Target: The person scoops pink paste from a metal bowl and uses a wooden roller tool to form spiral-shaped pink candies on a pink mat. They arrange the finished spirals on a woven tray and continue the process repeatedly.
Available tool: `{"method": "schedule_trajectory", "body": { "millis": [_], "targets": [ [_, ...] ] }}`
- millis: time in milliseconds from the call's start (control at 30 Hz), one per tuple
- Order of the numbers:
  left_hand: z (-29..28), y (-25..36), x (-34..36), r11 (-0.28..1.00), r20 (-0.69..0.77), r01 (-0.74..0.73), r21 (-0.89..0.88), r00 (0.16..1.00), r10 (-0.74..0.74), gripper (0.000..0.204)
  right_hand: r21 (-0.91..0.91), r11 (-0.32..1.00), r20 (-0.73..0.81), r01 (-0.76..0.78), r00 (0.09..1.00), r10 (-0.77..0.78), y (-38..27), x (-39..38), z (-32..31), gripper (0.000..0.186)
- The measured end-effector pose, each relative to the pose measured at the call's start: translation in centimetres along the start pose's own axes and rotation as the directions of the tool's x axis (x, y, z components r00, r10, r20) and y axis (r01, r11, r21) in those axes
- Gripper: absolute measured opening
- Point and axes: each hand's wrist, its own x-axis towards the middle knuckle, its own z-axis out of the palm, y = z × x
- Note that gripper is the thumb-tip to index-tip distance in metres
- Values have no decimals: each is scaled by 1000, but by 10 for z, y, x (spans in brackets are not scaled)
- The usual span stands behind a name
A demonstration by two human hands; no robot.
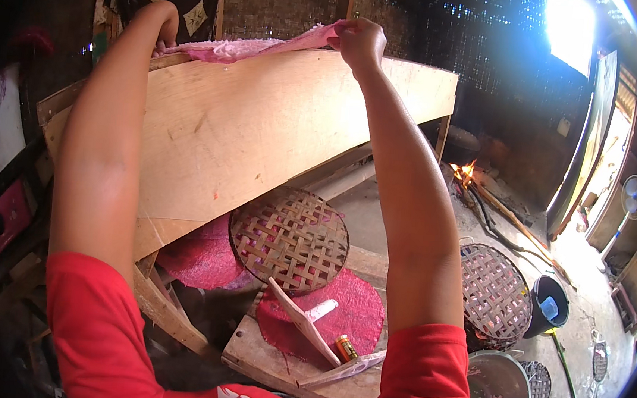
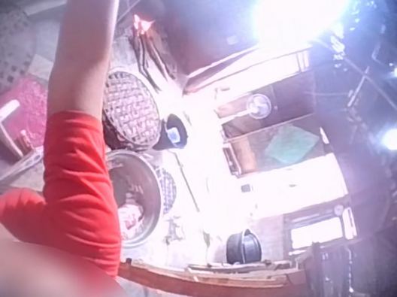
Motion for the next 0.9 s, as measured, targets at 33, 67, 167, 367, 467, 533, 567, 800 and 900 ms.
{"method": "schedule_trajectory", "body": {
  "millis": [33, 67, 167, 367, 467, 533, 567, 800, 900],
  "targets": [
    [0, -1, 0, 1000, 12, 3, -11, 1000, -2, 26, 32, 999, -10, -12, 1000, 12, -1, -1, 1, 8],
    [-1, -1, -1, 1000, 3, 3, -7, 1000, -3, 24, 11, 1000, 0, -1, 1000, 1, -3, -1, 2, 8],
    [0, -4, -7, 999, -45, 9, 46, 999, -7, 21, -39, 999, 11, 11, 1000, -11, -6, -1, 1, 7],
    [1, -1, -7, 987, -47, 40, 152, 998, -33, 20, -53, 998, 16, -37, 999, 38, -6, 1, -3, 7],
    [-1, -3, 15, 992, 20, 59, 108, 998, -62, 18, -31, 997, 15, -78, 997, 78, -4, 3, -2, 5],
    [-2, -5, 38, 991, 85, 51, 126, 994, -62, 16, -50, 997, 1, -66, 998, 66, -2, 5, -2, 4],
    [-4, -7, 50, 990, 133, 29, 138, 990, -48, 15, -61, 996, -6, -61, 998, 60, -1, 7, -3, 4],
    [-5, -16, 82, 491, 156, -126, -862, 856, 493, 16, -70, 996, -94, 55, 994, -61, 17, 23, -18, 8],
    [-8, -4, 53, 292, -187, -363, -885, 852, 490, 19, -23, 985, -93, 168, 981, -170, 17, 31, -43, 11]
  ]
}}
